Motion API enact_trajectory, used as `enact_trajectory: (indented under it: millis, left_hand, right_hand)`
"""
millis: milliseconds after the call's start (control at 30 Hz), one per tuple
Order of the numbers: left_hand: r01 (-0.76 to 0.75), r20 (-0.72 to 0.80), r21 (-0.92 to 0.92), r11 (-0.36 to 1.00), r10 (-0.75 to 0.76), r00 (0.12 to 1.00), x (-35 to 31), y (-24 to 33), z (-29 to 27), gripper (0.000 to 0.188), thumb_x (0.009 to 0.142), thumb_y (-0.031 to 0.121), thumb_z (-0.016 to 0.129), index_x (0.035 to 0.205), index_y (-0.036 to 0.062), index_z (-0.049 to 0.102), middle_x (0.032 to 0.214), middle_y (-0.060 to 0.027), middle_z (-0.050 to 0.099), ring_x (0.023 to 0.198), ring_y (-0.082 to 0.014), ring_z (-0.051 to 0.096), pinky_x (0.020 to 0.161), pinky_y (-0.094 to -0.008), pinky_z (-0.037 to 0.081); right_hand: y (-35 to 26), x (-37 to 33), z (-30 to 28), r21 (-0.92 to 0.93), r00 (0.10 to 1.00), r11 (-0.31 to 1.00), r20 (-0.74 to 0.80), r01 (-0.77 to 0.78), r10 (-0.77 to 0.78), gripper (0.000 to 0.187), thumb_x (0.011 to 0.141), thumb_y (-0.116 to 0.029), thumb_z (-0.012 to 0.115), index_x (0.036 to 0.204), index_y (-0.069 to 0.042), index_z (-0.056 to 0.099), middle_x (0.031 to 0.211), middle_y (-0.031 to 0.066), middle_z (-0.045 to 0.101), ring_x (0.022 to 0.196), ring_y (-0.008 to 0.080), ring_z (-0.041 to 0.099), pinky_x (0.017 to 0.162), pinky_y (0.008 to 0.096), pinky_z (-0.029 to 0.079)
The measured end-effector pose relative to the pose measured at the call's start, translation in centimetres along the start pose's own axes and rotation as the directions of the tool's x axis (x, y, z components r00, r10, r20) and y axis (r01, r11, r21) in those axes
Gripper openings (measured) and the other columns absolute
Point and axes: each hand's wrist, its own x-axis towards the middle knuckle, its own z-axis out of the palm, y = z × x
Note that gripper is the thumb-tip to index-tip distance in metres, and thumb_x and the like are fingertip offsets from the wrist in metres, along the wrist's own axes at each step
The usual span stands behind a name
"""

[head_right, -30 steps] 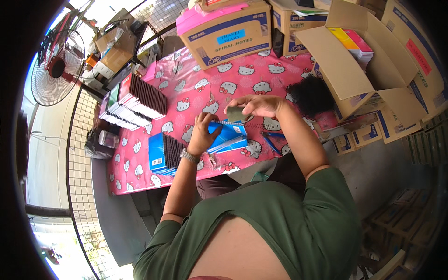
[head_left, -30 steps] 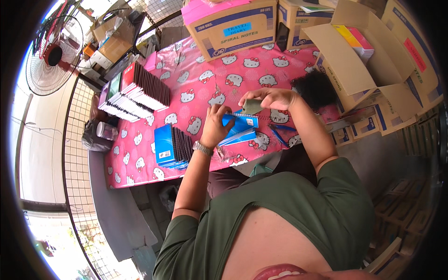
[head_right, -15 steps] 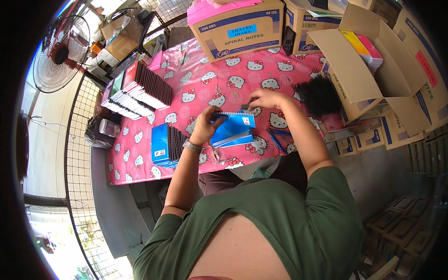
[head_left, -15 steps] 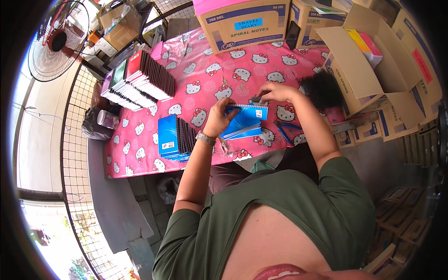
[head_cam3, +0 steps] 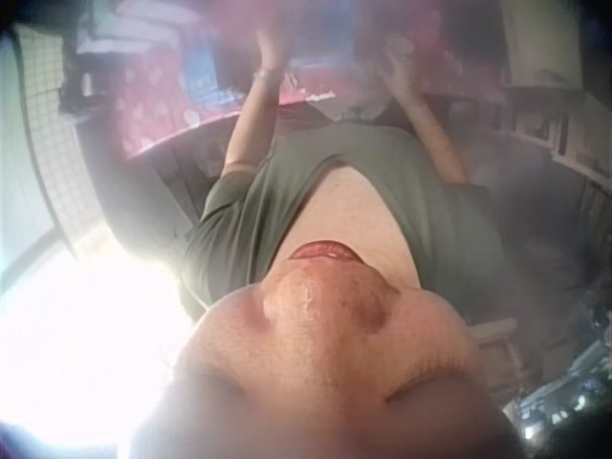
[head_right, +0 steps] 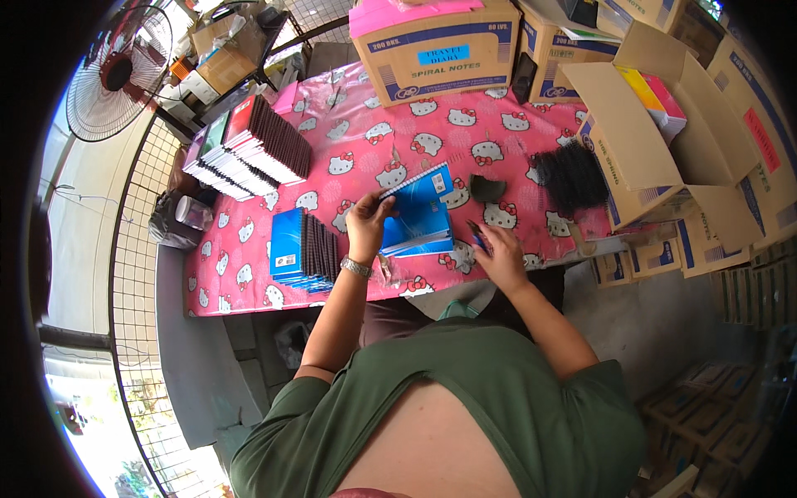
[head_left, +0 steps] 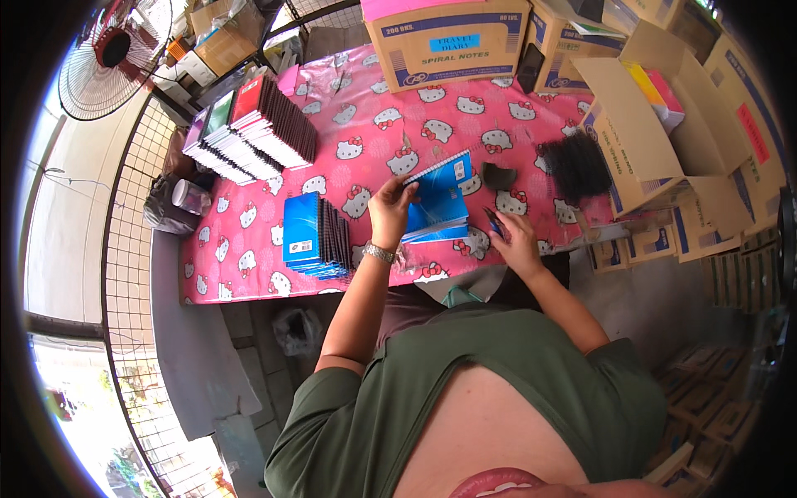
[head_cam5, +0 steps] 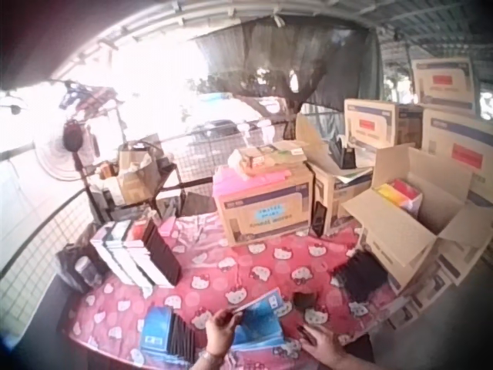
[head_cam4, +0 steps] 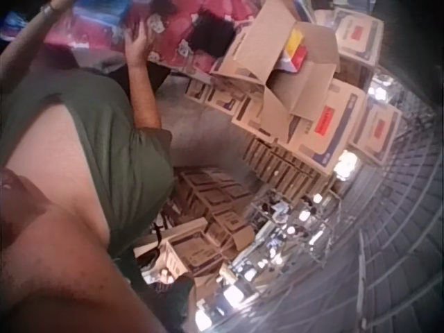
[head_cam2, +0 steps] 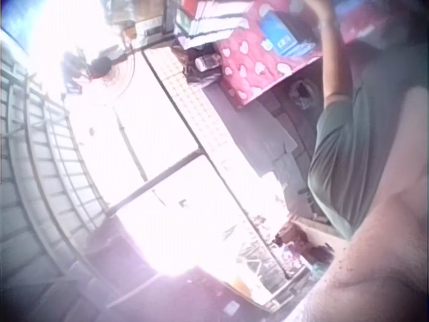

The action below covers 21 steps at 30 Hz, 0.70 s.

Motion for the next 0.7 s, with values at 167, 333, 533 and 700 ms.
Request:
enact_trajectory:
  millis: [167, 333, 533, 700]
  left_hand:
    - [-0.032, -0.024, 0.0, 0.999, 0.032, 0.999, -0.3, 0.1, 0.3, 0.021, 0.092, 0.003, 0.067, 0.112, -0.0046, 0.068, 0.086, -0.0066, 0.073, 0.073, -0.0094, 0.068, 0.067, -0.0235, 0.054]
    - [-0.03, -0.058, 0.013, 0.999, 0.031, 0.998, -0.6, -0.2, 0.5, 0.022, 0.093, -0.003, 0.06, 0.113, -0.006, 0.068, 0.091, -0.0068, 0.072, 0.079, -0.0092, 0.067, 0.072, -0.0241, 0.055]
    - [-0.194, -0.071, 0.26, 0.946, 0.219, 0.973, -1.6, 0.3, -0.4, 0.021, 0.092, -0.002, 0.063, 0.112, -0.0062, 0.068, 0.092, -0.0062, 0.072, 0.08, -0.0119, 0.067, 0.07, -0.0257, 0.057]
    - [-0.188, -0.485, -0.046, 0.981, 0.143, 0.863, -3.9, 4.6, -6.6, 0.021, 0.092, 0.0, 0.064, 0.112, -0.004, 0.068, 0.096, -0.0076, 0.07, 0.072, -0.0135, 0.066, 0.057, -0.0243, 0.056]
  right_hand:
    - [-10.4, 6.9, -0.7, 0.169, 0.959, 0.945, -0.081, 0.281, -0.271, 0.047, 0.077, -0.011, 0.078, 0.121, 0.0, 0.064, 0.114, 0.0144, 0.065, 0.105, 0.032, 0.06, 0.094, 0.0405, 0.047]
    - [-12.2, 8.9, -0.4, -0.026, 0.935, 0.935, 0.011, 0.353, -0.353, 0.042, 0.082, -0.013, 0.075, 0.12, 0.001, 0.064, 0.111, 0.0141, 0.067, 0.097, 0.0263, 0.065, 0.086, 0.0361, 0.051]
    - [-11.6, 9.1, 0.6, 0.731, 0.738, 0.106, 0.663, -0.675, 0.124, 0.032, 0.094, -0.015, 0.067, 0.121, 0.003, 0.063, 0.103, 0.0092, 0.069, 0.086, 0.0169, 0.067, 0.077, 0.0275, 0.054]
    - [-7.2, 6.6, -1.7, 0.413, 0.995, 0.909, 0.055, 0.049, -0.079, 0.036, 0.084, -0.014, 0.074, 0.118, -0.005, 0.067, 0.109, 0.012, 0.064, 0.101, 0.0239, 0.063, 0.089, 0.0359, 0.049]
